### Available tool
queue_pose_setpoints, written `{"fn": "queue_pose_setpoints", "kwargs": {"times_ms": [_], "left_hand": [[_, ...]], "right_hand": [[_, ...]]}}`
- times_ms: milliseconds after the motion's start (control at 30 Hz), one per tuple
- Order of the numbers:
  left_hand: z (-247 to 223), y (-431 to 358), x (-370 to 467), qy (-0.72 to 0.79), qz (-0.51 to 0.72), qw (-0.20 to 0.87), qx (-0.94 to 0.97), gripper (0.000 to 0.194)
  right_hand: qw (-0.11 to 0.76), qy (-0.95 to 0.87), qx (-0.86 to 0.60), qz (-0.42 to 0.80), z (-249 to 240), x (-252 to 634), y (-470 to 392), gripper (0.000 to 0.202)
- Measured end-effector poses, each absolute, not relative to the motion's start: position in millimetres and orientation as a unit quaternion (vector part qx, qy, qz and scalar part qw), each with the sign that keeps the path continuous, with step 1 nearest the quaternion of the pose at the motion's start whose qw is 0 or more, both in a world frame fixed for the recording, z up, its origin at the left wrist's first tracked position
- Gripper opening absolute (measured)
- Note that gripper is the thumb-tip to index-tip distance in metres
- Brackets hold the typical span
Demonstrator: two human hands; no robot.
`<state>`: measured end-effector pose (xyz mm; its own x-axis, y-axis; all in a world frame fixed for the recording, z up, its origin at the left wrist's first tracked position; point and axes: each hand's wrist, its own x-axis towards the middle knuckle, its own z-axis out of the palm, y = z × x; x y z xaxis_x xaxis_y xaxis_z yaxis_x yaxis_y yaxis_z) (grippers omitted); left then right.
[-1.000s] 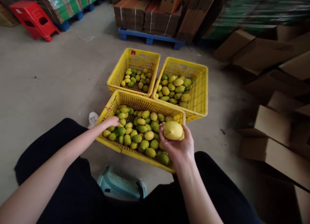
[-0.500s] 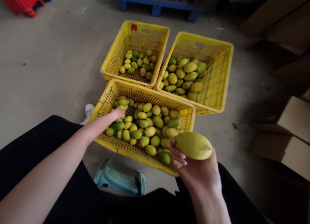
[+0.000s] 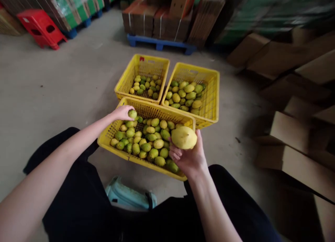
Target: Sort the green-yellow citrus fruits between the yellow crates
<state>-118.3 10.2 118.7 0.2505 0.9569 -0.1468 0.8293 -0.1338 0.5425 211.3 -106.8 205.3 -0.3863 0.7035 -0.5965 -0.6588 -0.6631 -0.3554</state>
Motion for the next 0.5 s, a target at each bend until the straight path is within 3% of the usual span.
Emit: {"fn": "queue_pose_setpoints", "kwargs": {"times_ms": [100,200,367,500], "left_hand": [[192,16,-102,0.529,0.314,0.300,0.729,0.061],[235,2,-81,0.449,0.419,0.362,0.702,0.062],[225,-34,-52,0.407,0.449,0.490,0.627,0.066],[210,-54,-41,0.396,0.441,0.481,0.646,0.069]], "right_hand": [[0.445,-0.069,-0.367,0.814,216,210,-106,0.047],[0.501,-0.139,-0.363,0.773,226,204,-102,0.045],[0.606,-0.289,-0.380,0.636,223,187,-88,0.051],[0.633,-0.390,-0.454,0.492,213,182,-82,0.064]]}}
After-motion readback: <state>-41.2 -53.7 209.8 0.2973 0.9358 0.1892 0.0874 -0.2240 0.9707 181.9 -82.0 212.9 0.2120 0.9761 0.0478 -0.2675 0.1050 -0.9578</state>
